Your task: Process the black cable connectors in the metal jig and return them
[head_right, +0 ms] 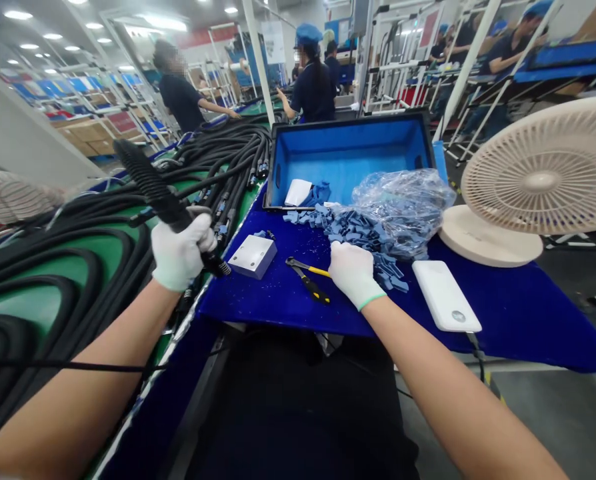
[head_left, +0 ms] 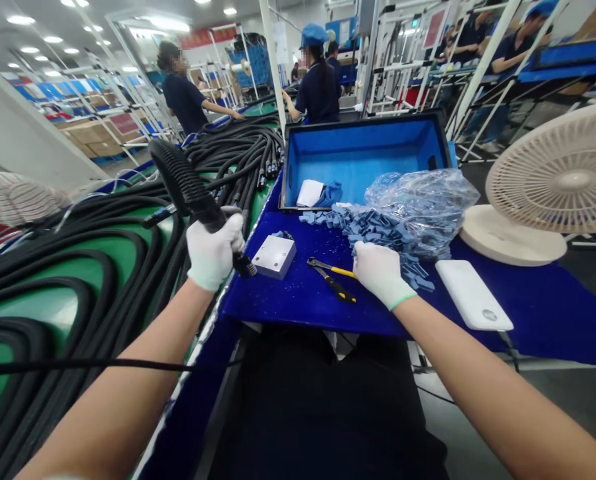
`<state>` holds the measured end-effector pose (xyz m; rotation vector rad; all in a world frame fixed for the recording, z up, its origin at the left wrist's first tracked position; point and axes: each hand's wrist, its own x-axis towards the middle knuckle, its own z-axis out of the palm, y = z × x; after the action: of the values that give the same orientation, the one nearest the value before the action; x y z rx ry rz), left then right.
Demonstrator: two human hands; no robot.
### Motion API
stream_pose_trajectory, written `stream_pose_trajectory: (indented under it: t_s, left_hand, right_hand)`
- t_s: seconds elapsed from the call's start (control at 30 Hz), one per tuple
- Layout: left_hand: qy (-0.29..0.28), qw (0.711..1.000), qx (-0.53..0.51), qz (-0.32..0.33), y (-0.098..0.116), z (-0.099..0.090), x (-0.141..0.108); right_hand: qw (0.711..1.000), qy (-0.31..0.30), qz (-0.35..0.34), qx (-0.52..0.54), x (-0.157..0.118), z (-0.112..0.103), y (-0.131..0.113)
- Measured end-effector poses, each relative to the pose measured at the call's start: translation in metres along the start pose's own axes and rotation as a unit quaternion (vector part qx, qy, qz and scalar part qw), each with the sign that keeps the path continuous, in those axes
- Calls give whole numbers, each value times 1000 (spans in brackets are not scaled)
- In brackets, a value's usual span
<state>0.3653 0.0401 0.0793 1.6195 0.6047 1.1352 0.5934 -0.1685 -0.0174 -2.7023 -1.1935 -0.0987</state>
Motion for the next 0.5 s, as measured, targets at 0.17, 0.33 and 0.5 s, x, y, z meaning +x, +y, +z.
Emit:
stream_pose_trajectory:
  t_s: [0.17, 0.33, 0.5]
  left_hand:
    - [-7, 999, -10, 30, -25, 13, 42]
    - [-40, 999, 15, 14, -42, 14, 45]
    - [-12, 994, 105, 26, -44, 15, 42]
  right_hand:
    - [985, 70, -63, 147, 3, 7, 9]
    - [937, 71, -125, 319, 17, -14, 5]
    - [917, 32, -233, 322, 36, -27, -61]
